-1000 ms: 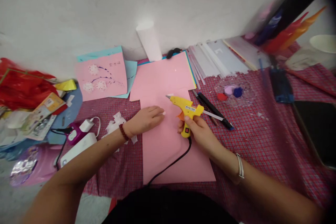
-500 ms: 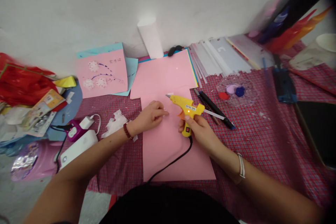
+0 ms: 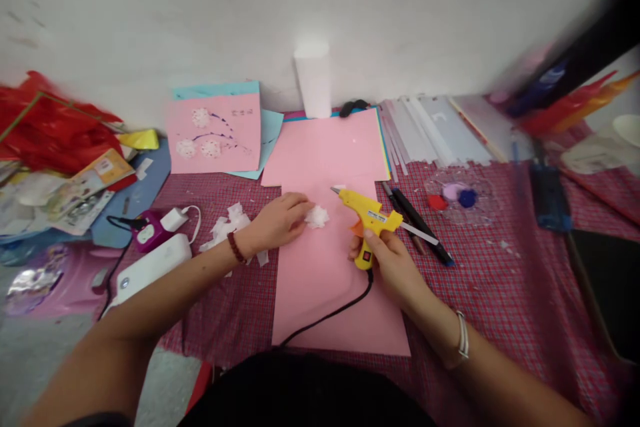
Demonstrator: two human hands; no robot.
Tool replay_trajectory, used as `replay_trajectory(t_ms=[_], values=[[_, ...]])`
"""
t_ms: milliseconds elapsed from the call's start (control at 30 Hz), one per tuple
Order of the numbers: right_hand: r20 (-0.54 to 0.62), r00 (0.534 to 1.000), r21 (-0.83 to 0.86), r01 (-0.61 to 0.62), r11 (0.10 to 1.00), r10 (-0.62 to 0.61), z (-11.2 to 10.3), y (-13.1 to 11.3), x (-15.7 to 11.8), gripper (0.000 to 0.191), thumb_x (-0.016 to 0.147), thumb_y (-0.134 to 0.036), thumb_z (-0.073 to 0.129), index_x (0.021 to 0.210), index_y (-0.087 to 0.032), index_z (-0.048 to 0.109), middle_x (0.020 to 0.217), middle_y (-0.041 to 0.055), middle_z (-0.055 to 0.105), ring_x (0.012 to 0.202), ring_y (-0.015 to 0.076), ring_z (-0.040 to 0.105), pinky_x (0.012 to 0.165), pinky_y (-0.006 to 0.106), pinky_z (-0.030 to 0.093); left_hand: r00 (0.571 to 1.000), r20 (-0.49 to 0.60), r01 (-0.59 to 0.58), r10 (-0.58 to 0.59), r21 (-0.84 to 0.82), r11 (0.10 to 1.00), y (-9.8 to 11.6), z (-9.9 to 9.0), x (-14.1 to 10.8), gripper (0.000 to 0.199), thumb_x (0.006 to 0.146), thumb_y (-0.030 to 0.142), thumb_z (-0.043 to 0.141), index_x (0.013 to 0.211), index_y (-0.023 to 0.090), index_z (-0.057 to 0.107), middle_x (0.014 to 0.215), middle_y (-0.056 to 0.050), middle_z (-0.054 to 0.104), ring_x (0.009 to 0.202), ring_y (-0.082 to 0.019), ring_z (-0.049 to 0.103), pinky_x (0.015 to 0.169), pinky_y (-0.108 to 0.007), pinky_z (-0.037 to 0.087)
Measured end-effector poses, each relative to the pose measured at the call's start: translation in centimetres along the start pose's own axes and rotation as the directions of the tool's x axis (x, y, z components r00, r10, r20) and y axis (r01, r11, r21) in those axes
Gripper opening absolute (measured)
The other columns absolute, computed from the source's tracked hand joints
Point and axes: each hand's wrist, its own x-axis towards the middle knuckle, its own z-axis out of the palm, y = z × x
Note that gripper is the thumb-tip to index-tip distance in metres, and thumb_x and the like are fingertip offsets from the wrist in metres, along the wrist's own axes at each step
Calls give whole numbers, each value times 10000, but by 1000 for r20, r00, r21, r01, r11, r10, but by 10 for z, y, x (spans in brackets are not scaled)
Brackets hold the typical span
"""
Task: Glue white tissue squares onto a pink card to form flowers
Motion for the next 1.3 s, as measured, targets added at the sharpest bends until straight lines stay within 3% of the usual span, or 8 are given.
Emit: replay_trajectory(t_ms=[133, 300, 500, 600, 733, 900, 1033, 1300], values=[[15, 1000, -21, 10, 1000, -9, -3, 4, -1, 278, 853, -454, 563, 833, -182, 614, 711, 16, 650, 611, 131, 593, 588, 248, 450, 982, -20, 189, -189, -5, 982, 0, 5, 1, 148, 852, 245, 490, 878, 149, 599, 903, -73, 558, 886, -193, 518, 817, -335, 446], [-4, 1000, -49, 27, 998, -28, -5, 7, -1, 257, 870, -431, 550, 854, -181, 609, 764, 32, 668, 647, 141, 602, 602, 256, 455, 964, -63, 236, -257, -233, 943, 3, 16, 13, 75, 754, 122, 505, 700, 151, 550, 763, -26, 542, 731, -141, 500, 686, -269, 420], [-36, 999, -19, -10, 1000, 9, -3, 6, -4, 242, 848, -429, 575, 894, -194, 610, 771, 29, 673, 656, 159, 614, 592, 276, 463, 916, -136, 300, -377, -390, 871, 21, 23, 11, 227, 733, 63, 442, 917, 129, 557, 862, -43, 592, 721, -122, 551, 653, -250, 471], [-63, 997, 0, -33, 999, 33, -2, 5, -5, 232, 833, -429, 589, 862, -199, 604, 767, 27, 673, 640, 165, 619, 580, 290, 472, 917, -191, 255, -349, -389, 885, 46, 26, 1, 387, 716, 66, 476, 1096, 117, 531, 1095, -114, 569, 1024, -194, 546, 884, -341, 479], [-119, 990, -34, -77, 996, 72, -1, 3, -7, 223, 824, -434, 597, 856, -213, 604, 751, 17, 678, 620, 161, 623, 572, 294, 479, 940, -171, 264, -296, -184, 947, 81, 34, -10, 585, 764, 169, 539, 1325, 84, 398, 1420, -212, 342, 1347, -306, 289, 1093, -429, 309], [-140, 988, -27, -67, 997, 62, 3, -1, -8, 211, 818, -418, 611, 869, -214, 619, 720, 7, 664, 619, 142, 616, 582, 273, 477, 930, -150, 340, -336, -3, 941, 102, 45, -12, 602, 835, 335, 523, 1356, 72, 378, 1459, -244, 296, 1392, -353, 199, 1095, -458, 262], [-147, 987, -48, -71, 996, 63, 4, -1, -8, 234, 806, -440, 610, 886, -220, 618, 699, -1, 648, 615, 146, 604, 602, 286, 485, 929, -143, 352, -342, 53, 934, 108, 45, -18, 554, 835, 378, 523, 1321, 124, 448, 1468, -190, 322, 1325, -380, 316, 1048, -517, 287], [-147, 989, -112, -27, 993, 11, 3, 1, -7, 221, 814, -444, 588, 862, -229, 611, 712, 20, 635, 634, 164, 585, 612, 298, 477, 978, -189, 114, -92, 107, 988, 108, 37, -17, 384, 860, 311, 490, 1182, 122, 577, 1308, -131, 527, 1254, -287, 408, 1091, -470, 239]])
